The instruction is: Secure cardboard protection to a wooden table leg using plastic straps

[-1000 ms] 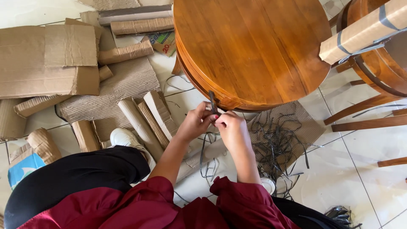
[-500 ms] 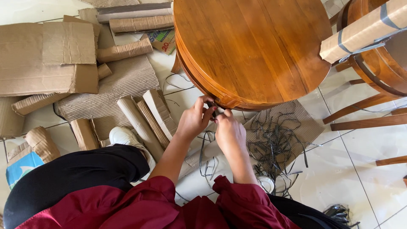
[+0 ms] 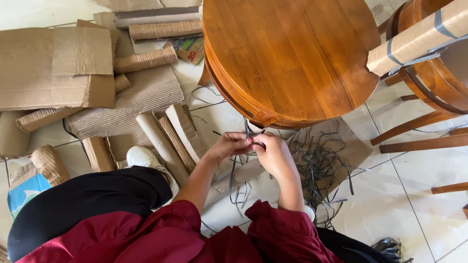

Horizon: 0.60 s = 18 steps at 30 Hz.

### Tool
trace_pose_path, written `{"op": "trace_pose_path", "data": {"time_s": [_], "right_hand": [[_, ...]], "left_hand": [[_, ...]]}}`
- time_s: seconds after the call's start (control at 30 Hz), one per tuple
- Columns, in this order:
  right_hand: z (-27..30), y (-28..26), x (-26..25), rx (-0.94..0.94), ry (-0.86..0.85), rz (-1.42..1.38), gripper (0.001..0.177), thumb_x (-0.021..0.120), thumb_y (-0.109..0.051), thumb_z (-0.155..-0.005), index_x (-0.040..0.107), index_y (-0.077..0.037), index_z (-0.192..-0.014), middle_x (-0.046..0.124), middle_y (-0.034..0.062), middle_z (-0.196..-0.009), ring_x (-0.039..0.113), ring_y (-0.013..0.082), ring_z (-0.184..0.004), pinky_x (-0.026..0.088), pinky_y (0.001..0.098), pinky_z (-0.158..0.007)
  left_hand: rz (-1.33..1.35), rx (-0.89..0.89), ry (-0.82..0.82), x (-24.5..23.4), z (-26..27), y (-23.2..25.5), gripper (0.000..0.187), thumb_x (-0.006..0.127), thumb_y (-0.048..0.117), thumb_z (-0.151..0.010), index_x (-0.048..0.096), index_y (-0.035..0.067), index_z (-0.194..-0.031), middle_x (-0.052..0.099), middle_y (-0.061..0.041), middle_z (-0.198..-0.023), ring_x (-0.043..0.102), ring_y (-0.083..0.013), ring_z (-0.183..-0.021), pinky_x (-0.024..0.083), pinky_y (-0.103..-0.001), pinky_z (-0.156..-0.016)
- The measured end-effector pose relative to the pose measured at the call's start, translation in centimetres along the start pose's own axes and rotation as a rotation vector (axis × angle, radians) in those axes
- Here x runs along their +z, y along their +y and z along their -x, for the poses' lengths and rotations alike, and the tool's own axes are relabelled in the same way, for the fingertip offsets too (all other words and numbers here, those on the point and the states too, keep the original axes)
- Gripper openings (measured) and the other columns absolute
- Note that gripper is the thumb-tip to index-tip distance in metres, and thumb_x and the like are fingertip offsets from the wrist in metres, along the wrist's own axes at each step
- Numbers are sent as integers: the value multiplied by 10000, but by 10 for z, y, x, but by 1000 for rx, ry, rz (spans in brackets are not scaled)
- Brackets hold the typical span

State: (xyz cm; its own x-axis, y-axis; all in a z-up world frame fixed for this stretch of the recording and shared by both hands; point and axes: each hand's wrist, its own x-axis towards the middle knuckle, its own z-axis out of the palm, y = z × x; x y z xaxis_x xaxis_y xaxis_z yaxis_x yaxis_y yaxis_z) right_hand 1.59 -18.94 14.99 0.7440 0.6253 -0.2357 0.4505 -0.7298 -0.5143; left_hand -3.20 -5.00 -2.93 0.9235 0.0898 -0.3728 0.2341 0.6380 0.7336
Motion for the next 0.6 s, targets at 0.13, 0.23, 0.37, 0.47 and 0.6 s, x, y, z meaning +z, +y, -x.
{"op": "trace_pose_path", "data": {"time_s": [0.13, 0.23, 0.37, 0.47, 0.6], "right_hand": [[-2, 11, 1, 35, 3, -80, 206, 754, -130, -835, 801, -142, -1035, 747, 136, -901, 726, 361, -955, 575, 469, -848], [-8, 26, 6, 93, 2, -113, 229, 776, -155, -814, 820, -205, -1033, 766, 98, -831, 734, 311, -899, 582, 438, -838], [-9, 31, 6, 174, -13, -102, 107, 767, -241, -799, 833, -247, -883, 721, 28, -593, 717, 196, -684, 572, 353, -703], [-2, 15, -2, 72, -2, -82, 62, 766, -197, -818, 813, -185, -858, 749, 69, -696, 739, 267, -772, 580, 401, -736], [6, -7, -15, -288, 55, -140, 38, 782, -35, -819, 767, -61, -796, 751, 131, -875, 735, 350, -857, 593, 432, -796]], "left_hand": [[95, 129, 46, -10, -11, -24, 126, 829, 90, -871, 792, 20, -969, 773, -113, -864, 771, -233, -852, 633, -361, -796], [137, 201, 40, -23, -13, -40, 72, 811, 79, -894, 793, 27, -941, 767, -146, -853, 763, -237, -834, 617, -327, -756], [398, 228, 15, -41, -23, -59, 125, 718, 195, -950, 750, 74, -951, 786, -102, -1029, 759, -228, -1001, 600, -354, -903], [623, 291, -44, -34, -20, -53, 172, 665, 241, -982, 725, 80, -965, 770, -103, -1057, 734, -240, -992, 580, -408, -941], [821, 374, -63, -23, -9, -22, 105, 642, 186, -992, 701, 102, -969, 709, -51, -977, 660, -209, -933, 534, -380, -932]]}}
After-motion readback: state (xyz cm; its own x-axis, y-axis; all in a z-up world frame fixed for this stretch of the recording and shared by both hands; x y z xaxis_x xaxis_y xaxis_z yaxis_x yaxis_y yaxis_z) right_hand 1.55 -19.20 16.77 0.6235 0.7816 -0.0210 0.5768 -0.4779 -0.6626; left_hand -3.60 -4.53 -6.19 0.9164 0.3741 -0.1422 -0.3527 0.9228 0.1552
